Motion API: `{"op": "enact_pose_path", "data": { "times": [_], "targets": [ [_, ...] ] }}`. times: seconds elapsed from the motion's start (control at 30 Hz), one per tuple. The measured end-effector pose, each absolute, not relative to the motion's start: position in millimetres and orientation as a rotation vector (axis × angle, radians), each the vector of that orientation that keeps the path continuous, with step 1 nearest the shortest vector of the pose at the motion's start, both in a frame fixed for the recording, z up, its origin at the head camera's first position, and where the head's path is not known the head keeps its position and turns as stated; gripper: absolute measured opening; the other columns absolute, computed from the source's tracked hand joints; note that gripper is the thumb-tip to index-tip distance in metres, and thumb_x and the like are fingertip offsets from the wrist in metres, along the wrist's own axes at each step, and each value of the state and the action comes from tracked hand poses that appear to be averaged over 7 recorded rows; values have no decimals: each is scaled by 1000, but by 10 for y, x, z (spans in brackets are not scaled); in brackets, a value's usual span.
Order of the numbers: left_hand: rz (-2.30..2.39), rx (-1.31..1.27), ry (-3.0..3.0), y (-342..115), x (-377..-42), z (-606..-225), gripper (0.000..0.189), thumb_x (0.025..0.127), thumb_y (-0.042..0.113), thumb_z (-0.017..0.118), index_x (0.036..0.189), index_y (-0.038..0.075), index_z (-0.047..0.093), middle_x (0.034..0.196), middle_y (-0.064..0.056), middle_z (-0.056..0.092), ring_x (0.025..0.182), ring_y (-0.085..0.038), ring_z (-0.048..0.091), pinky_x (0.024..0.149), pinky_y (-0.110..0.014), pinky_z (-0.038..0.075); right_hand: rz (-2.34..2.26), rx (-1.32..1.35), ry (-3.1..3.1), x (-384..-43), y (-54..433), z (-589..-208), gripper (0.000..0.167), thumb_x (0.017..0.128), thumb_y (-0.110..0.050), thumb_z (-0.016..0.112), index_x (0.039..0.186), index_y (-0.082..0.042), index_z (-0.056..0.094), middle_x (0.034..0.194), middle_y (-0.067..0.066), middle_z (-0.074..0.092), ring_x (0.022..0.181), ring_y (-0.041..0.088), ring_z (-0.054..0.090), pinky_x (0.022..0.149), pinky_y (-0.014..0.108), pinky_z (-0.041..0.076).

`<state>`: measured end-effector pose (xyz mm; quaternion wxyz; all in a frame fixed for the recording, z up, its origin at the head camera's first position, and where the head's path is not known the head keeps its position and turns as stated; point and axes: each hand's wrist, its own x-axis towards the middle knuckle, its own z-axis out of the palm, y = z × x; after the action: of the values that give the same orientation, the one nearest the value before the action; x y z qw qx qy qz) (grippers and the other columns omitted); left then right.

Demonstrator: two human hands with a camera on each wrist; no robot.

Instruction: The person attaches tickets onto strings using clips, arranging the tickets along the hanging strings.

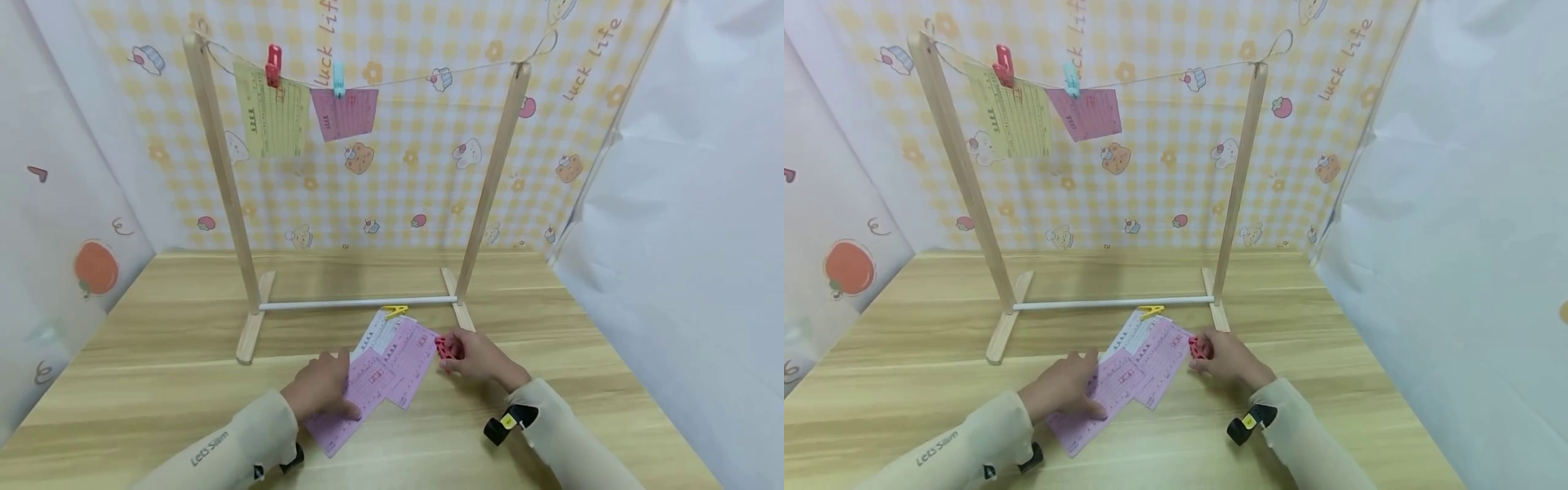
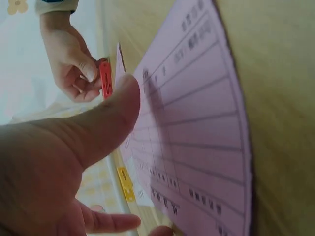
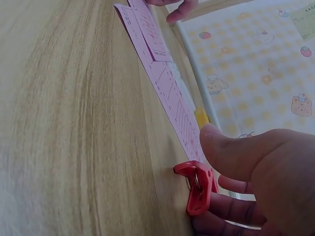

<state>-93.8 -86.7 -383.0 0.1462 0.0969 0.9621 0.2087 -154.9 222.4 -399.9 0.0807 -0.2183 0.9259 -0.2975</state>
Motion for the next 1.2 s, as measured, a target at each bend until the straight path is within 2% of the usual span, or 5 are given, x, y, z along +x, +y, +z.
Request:
{"op": "enact_pose_path", "data": {
  "times": [0.13, 0.47, 0.73, 1.07, 1.2],
  "targets": [
    [580, 253, 2807, -832, -908, -3816, 79, 51, 29, 96, 107, -1, 48, 82, -14, 50, 69, -29, 53, 60, -44, 49, -841, -687, 2779, -1568, 2215, -4010, 31, 81, -19, 81, 100, -9, 59, 74, -4, 54, 65, 10, 50, 54, 23, 43],
    [624, 225, 2743, -865, -946, -3797, 77, 53, 21, 95, 108, -4, 48, 83, -14, 54, 71, -29, 57, 65, -44, 53, -780, -715, 2790, -1560, 2170, -3967, 33, 79, -20, 82, 97, -8, 58, 74, -3, 53, 66, 10, 48, 56, 24, 42],
    [652, 244, 2716, -898, -975, -3828, 59, 55, 19, 94, 89, 3, 49, 75, -7, 52, 66, -23, 55, 62, -38, 52, -783, -700, 2790, -1566, 2161, -3985, 32, 79, -19, 82, 95, -9, 57, 74, -2, 53, 65, 10, 48, 55, 24, 41],
    [666, 330, 2705, -916, -997, -3830, 59, 55, 12, 93, 93, 2, 50, 83, -11, 50, 74, -25, 54, 68, -41, 54, -773, -689, 2807, -1544, 2133, -3964, 30, 78, -10, 81, 97, -6, 58, 75, -2, 53, 67, 11, 49, 56, 24, 42],
    [683, 321, 2676, -902, -1007, -3813, 66, 57, 9, 92, 107, -5, 51, 91, -16, 52, 78, -28, 56, 70, -44, 55, -798, -645, 2793, -1533, 2122, -3947, 27, 78, -8, 79, 96, -6, 59, 76, -1, 54, 68, 12, 50, 57, 25, 43]
  ]
}}
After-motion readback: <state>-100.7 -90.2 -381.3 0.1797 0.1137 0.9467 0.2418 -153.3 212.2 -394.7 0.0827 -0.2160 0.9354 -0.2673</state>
